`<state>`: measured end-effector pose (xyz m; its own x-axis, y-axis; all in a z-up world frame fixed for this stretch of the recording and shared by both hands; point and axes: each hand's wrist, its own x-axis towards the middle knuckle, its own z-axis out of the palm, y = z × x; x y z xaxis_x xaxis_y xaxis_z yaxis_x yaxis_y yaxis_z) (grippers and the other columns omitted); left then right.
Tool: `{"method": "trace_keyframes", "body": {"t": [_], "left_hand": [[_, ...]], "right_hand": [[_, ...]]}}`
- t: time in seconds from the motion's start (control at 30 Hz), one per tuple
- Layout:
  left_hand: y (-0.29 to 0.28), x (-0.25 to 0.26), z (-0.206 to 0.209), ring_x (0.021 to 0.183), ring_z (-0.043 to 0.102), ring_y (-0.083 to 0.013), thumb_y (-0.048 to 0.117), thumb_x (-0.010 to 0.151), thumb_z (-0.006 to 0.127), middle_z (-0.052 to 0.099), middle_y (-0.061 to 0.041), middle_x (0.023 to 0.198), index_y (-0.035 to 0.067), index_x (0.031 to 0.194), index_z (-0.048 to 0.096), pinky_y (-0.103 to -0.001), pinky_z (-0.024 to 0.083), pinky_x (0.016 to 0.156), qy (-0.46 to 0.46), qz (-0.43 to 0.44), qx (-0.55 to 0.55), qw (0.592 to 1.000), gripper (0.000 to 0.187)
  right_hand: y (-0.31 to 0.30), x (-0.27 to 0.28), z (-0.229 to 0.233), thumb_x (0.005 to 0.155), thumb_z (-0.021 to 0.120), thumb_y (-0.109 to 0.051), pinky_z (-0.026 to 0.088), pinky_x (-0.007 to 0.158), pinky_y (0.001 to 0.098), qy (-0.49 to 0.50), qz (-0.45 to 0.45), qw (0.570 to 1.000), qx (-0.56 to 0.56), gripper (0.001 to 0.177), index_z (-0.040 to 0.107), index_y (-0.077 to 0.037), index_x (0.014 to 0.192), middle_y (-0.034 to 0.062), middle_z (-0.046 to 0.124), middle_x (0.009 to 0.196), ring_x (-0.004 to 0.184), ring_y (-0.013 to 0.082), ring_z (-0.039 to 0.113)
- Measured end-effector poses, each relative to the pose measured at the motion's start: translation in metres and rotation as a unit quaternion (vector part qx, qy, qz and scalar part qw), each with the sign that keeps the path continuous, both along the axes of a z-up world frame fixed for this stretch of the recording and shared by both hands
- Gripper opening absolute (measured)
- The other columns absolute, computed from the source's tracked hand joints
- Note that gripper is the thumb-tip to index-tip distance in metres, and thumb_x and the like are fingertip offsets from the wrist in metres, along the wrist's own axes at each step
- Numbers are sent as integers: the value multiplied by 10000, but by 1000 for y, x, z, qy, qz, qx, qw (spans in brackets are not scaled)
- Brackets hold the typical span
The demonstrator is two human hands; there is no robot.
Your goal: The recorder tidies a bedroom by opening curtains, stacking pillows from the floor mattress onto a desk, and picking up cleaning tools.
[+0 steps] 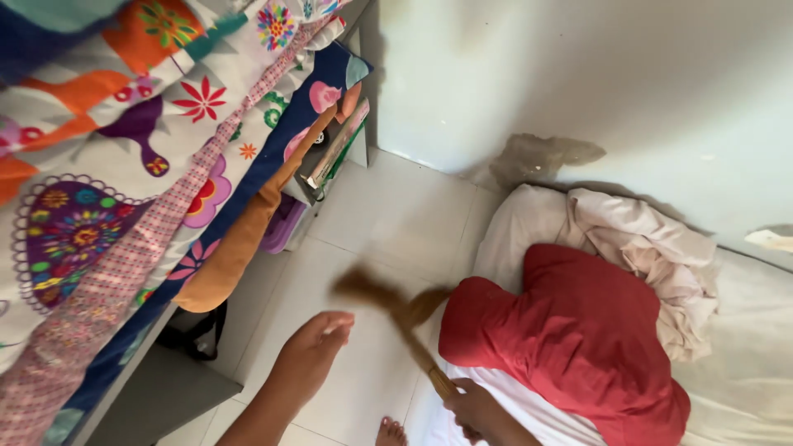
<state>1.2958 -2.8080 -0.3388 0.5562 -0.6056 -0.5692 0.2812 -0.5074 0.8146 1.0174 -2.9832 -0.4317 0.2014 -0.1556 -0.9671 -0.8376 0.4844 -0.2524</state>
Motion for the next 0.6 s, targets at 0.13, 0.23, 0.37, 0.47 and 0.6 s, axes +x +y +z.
{"method": "trace_keyframes", "body": {"t": [0.13, 0.23, 0.37, 0.47, 0.6], "left_hand": [[-20, 8, 17, 1052, 685, -124, 253, 971, 597, 752, -41, 1141, 81, 1241, 703, -284, 524, 941, 3, -3, -36, 999, 338], [-20, 11, 28, 1032, 678, -131, 270, 977, 603, 745, -47, 1123, 82, 1240, 705, -286, 520, 929, 3, 2, -33, 999, 339], [2, 12, 34, 1016, 684, -131, 270, 959, 612, 749, -13, 1139, 86, 1227, 704, -285, 522, 918, -1, 29, -9, 1000, 337], [25, 10, 32, 1008, 694, -133, 267, 954, 611, 759, -10, 1137, 89, 1218, 711, -284, 525, 919, -8, 38, 21, 999, 334], [59, 7, 10, 1022, 698, -133, 266, 955, 610, 765, -19, 1147, 88, 1216, 709, -285, 520, 948, -7, 57, 61, 997, 331]], "right_hand": [[-13, -34, 10, 906, 711, -164, 372, 417, 292, -36, -27, 998, -32, 551, 547, -116, 1429, 95, 626, 685, 456, 152, 470], [-24, -35, 7, 866, 725, -157, 406, 429, 305, -61, 9, 993, -102, 596, 604, -172, 1449, 100, 662, 684, 458, 145, 514], [-56, 23, 1, 895, 665, -270, 379, 402, 395, -58, -87, 966, -237, 567, 505, -209, 1435, 116, 645, 676, 435, 218, 505], [-105, 84, -41, 914, 655, -248, 402, 371, 372, -116, -101, 935, -320, 391, 612, -84, 1266, 97, 606, 649, 432, 196, 539], [-177, 183, -98, 987, 636, -260, 317, 321, 382, -193, -157, 933, -261, 287, 627, 25, 1010, 82, 489, 551, 358, 213, 437]]}}
